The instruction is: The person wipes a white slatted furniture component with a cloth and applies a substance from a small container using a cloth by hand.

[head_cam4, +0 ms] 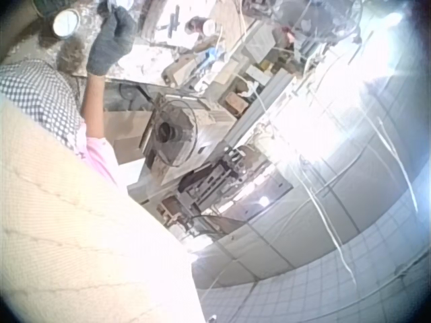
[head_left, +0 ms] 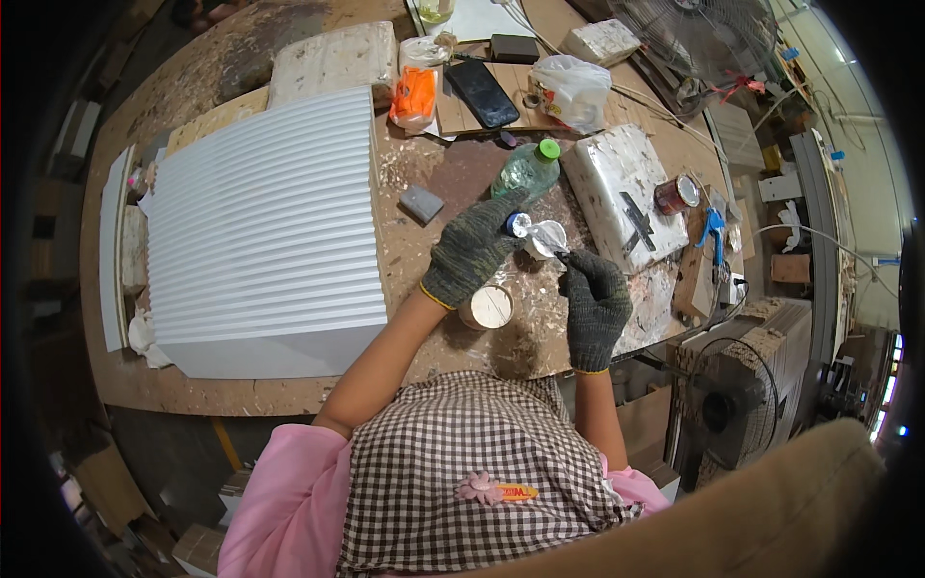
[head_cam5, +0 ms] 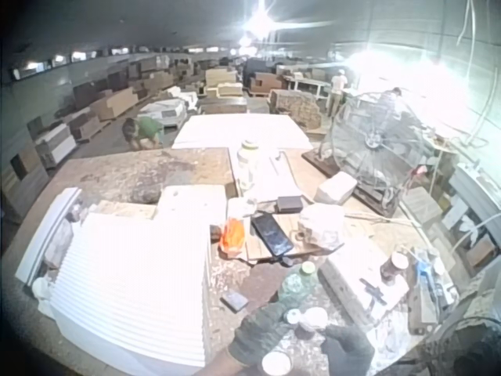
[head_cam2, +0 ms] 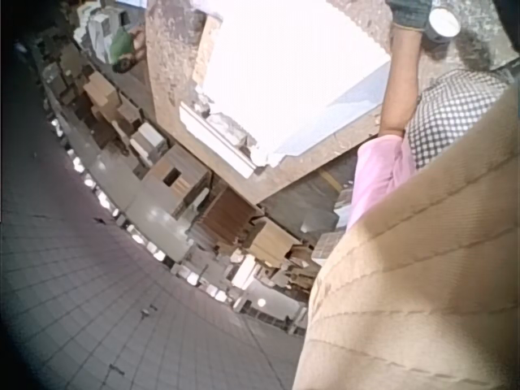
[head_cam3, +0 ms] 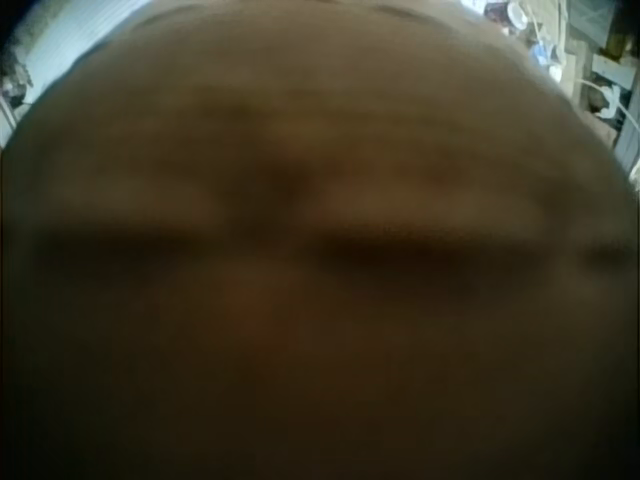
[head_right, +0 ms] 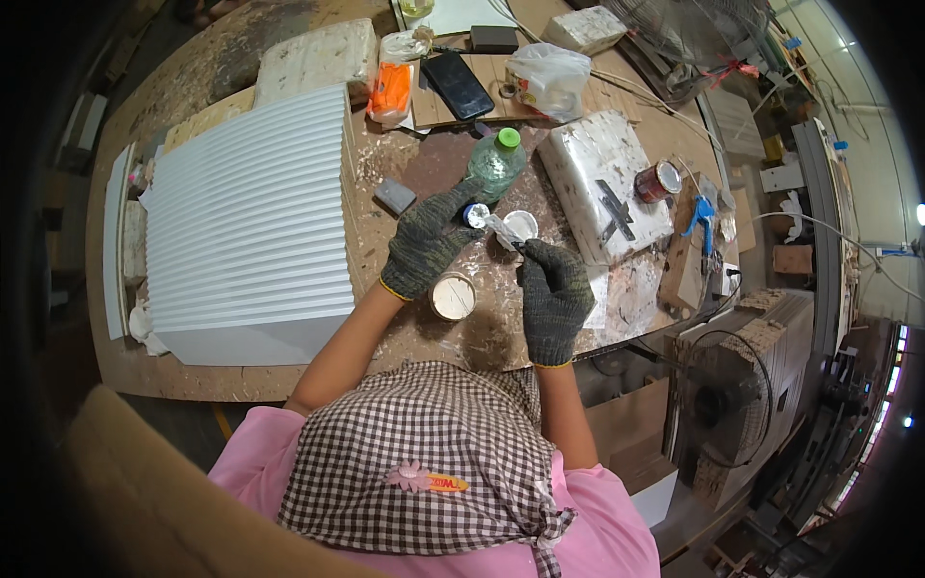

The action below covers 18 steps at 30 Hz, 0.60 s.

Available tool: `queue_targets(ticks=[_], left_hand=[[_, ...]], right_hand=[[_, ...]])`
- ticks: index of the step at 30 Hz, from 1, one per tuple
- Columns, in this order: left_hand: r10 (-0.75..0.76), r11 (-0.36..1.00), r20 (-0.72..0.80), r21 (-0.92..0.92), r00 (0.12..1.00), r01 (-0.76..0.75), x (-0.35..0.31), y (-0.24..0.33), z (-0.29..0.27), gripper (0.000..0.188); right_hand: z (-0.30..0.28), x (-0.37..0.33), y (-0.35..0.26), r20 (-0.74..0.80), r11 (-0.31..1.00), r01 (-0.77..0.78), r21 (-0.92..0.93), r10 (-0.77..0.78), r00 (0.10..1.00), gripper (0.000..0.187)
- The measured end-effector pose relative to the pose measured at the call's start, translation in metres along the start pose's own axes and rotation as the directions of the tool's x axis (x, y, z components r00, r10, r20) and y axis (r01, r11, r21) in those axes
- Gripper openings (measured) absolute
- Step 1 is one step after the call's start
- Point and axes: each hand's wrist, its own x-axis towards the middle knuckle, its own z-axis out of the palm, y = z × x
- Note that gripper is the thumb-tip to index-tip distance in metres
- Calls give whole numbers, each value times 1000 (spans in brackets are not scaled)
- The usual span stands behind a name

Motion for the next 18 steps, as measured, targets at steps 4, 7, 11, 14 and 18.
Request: queue_targets(ticks=[4, 7, 11, 14, 18], left_hand=[[-79, 997, 29, 22, 996, 78, -1, 2, -2, 65], [-25, 999, 27, -39, 999, 26, -2, -4, 0, 64], [-17, 1000, 21, 20, 1000, 16, -4, -8, 1, 63], [-94, 991, 39, 98, 995, 90, -6, -12, 0, 63], [-3, 998, -2, 61, 1000, 3, -3, -10, 0, 61]], right_hand=[[-3, 7, -6, 142, 760, 546, -354, -533, 834, 18], [-3, 4, -14, 383, 530, 651, -543, -533, 754, 40], [-10, 4, -15, 579, 398, 776, -489, -517, 631, 46], [-12, 4, -15, 578, 434, 776, -457, -519, 630, 46], [-8, 3, 5, 176, 829, 503, -242, -473, 864, 32]])
